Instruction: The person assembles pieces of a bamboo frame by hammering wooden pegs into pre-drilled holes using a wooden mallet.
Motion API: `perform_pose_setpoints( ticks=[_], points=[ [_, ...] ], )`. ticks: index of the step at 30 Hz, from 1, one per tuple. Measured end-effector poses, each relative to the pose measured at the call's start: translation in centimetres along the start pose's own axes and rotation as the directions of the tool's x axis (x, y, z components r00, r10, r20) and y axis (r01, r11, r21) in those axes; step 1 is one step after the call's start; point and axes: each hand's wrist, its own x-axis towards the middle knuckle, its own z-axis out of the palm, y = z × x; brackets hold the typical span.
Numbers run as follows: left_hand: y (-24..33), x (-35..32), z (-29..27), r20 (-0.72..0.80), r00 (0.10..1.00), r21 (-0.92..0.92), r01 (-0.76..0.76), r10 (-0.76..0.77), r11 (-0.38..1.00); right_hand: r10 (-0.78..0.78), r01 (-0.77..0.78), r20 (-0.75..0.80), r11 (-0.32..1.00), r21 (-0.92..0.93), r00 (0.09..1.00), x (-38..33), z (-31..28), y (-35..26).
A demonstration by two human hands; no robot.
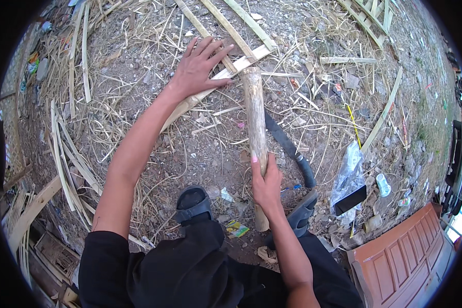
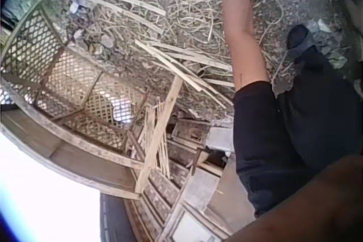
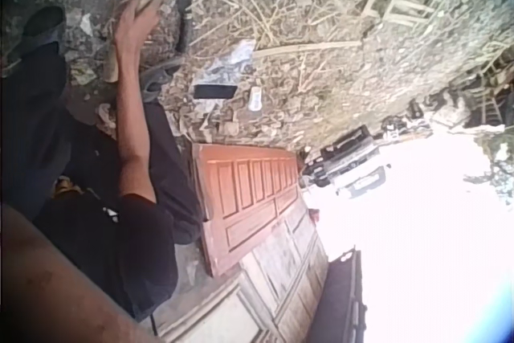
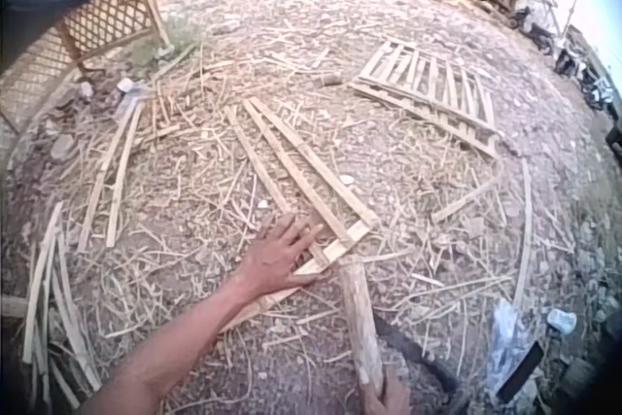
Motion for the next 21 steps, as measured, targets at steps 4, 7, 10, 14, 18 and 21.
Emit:
perform_pose_setpoints(
  ticks=[4,7,10,14,18,21],
  points=[
    [0.3,-0.1,-0.1,-0.034,0.999,0.063,-0.018,0.021,0.998,0.02,-0.019,0.018,1.0,-0.006,1.0,0.0,-0.2,-0.4],
    [0.3,-0.1,-0.4,-0.022,0.999,0.084,-0.03,0.032,0.996,0.024,-0.023,0.034,0.999,-0.039,0.999,0.0,-0.2,-0.3],
    [0.6,-0.2,-0.3,-0.017,1.0,0.086,-0.002,0.004,0.996,-0.008,0.009,0.033,0.999,-0.052,0.999,0.0,0.0,0.4],
    [0.7,-0.1,0.2,-0.07,0.997,0.061,-0.018,0.022,0.998,-0.038,0.039,0.013,0.997,-0.068,0.999,-0.2,0.0,0.0],
    [0.9,-1.1,-0.2,-0.003,1.0,-0.034,0.028,-0.028,0.999,-0.054,0.056,0.028,0.994,-0.093,0.998,-0.6,-0.7,-2.0],
    [0.2,-2.2,-0.3,-0.009,0.999,-0.129,0.035,-0.036,0.991,-0.192,0.197,0.048,0.956,-0.217,0.98,-0.7,-1.4,-1.8]
  ],
)
